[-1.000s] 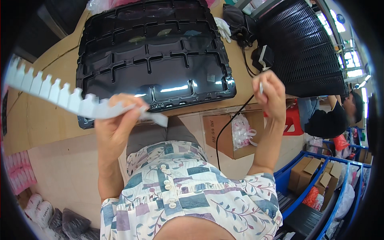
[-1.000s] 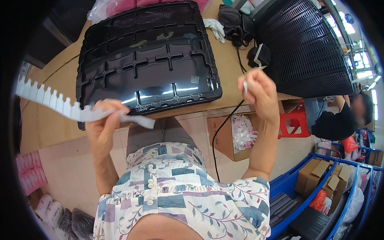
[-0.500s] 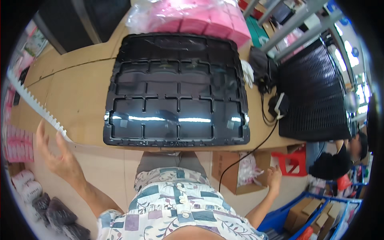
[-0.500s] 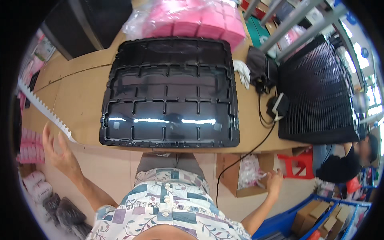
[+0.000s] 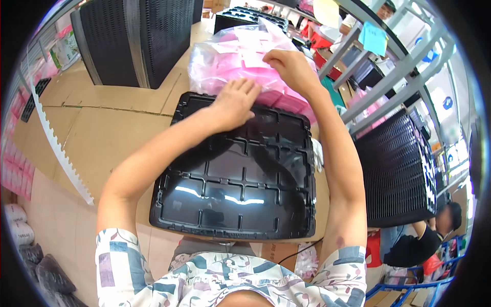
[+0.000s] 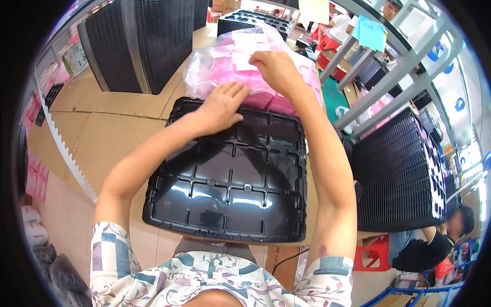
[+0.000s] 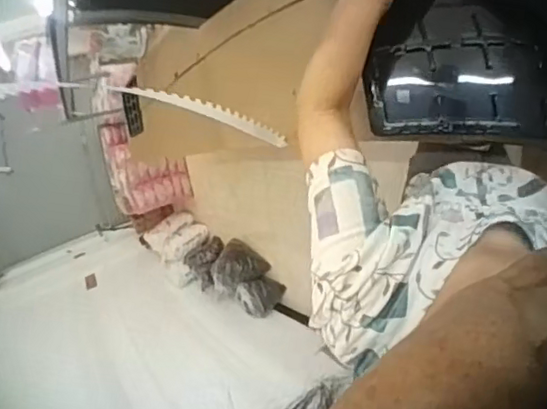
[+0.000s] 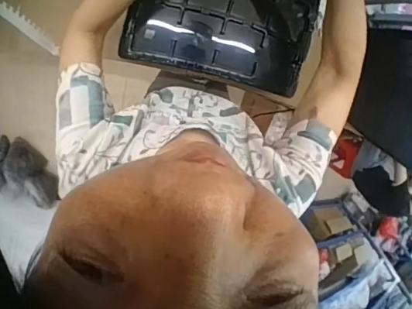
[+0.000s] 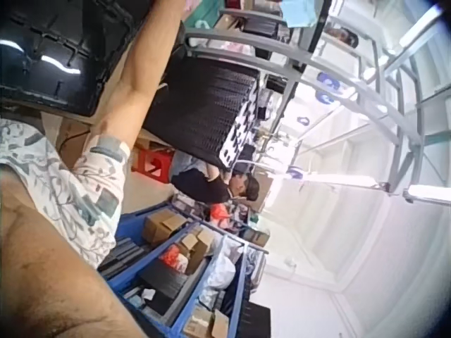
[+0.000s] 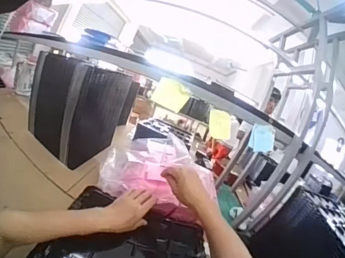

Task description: The person places pink foam inserts into black plastic trays and secures them with white adhesive strips. They then stack the completed trays and wrap a bundle of pink foam inserts in plastic film.

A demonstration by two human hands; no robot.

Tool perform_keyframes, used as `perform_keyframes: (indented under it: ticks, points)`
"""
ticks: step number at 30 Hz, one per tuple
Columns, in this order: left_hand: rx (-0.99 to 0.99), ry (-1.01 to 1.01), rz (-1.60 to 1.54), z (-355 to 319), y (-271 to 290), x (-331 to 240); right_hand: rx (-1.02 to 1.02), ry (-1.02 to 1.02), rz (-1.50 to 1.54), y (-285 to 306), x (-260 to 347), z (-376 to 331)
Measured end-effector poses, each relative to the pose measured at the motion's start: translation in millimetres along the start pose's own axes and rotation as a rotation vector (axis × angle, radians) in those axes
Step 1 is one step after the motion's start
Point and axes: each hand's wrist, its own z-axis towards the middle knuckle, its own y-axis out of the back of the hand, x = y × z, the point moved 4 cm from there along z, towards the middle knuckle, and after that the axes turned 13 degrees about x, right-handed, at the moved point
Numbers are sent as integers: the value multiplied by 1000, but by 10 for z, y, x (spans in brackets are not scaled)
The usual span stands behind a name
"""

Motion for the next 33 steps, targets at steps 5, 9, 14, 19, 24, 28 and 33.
perform_keyframes:
  ticks: [5, 9, 14, 19, 24, 28, 33]
  points:
    - [-37, -24, -109, -220, 98, 44, 256, -101, -153, -580, -589, 428]
    - [-29, -56, -173, -255, 172, 85, 198, -104, -219, -664, -591, 477]
    - [-11, -70, -217, -200, 160, 170, 117, -60, -183, -383, -444, 624]
    - [71, -83, -287, -151, 231, 198, 67, -60, -271, -161, -449, 763]
    - [-127, -14, -406, -145, 378, 308, -132, -19, -221, -14, -393, 783]
    - [-591, 180, -223, -78, 622, 532, -216, -41, -112, 81, -325, 770]
    - [-592, 372, -24, 257, 652, 845, -287, -44, -52, 232, -206, 831]
